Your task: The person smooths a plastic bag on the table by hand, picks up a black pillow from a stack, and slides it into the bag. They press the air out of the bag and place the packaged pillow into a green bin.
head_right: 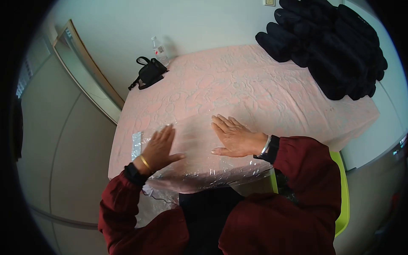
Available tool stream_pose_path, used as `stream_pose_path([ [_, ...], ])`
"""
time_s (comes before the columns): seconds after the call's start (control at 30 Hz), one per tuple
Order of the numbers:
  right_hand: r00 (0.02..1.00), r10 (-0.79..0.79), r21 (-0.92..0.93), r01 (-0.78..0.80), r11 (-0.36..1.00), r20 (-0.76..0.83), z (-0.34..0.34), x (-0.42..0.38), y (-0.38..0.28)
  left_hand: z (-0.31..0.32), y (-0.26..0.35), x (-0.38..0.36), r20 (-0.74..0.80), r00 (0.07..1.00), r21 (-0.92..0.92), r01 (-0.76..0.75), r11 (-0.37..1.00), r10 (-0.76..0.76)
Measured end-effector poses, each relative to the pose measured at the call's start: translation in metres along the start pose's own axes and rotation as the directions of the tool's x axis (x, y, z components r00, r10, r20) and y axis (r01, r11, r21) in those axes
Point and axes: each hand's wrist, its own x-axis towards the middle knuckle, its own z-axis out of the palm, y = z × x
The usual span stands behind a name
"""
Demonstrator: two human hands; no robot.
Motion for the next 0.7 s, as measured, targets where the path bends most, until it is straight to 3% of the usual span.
stream_pose_path([
  [0.13,0.985,-0.092,-0.016,0.095,0.995,0.146,0.02,0.04,-0.003,0.019,0.048,0.045,0.08,0.983,-0.058,-0.164,0.985,0.168],
  [0.3,0.971,-0.062,-0.021,0.068,0.997,0.231,0.027,0.052,0.017,0.042,0.034,0.056,0.157,0.975,-0.182,-0.128,0.975,0.157],
  [0.43,0.964,0.021,0.01,-0.024,1.0,0.266,0.024,0.039,0.043,0.047,-0.005,0.032,0.122,0.989,-0.153,-0.07,0.986,0.089],
  [0.5,0.958,0.071,0.016,-0.079,0.997,0.277,0.023,0.033,0.053,0.047,-0.037,0.011,0.159,0.985,-0.125,0.084,0.989,-0.064],
  [0.53,0.958,0.07,0.017,-0.078,0.997,0.28,0.022,0.03,0.056,0.046,-0.054,0.001,0.162,0.985,-0.127,0.086,0.988,-0.065],
  [0.6,0.955,0.089,0.009,-0.095,0.995,0.283,0.019,0.027,0.061,0.043,-0.082,-0.017,0.188,0.956,-0.01,0.231,0.973,-0.225],
  [0.7,0.954,0.098,-0.003,-0.101,0.995,0.283,0.018,0.031,0.062,0.042,-0.105,-0.028,0.189,0.93,-0.014,0.323,0.946,-0.314],
])
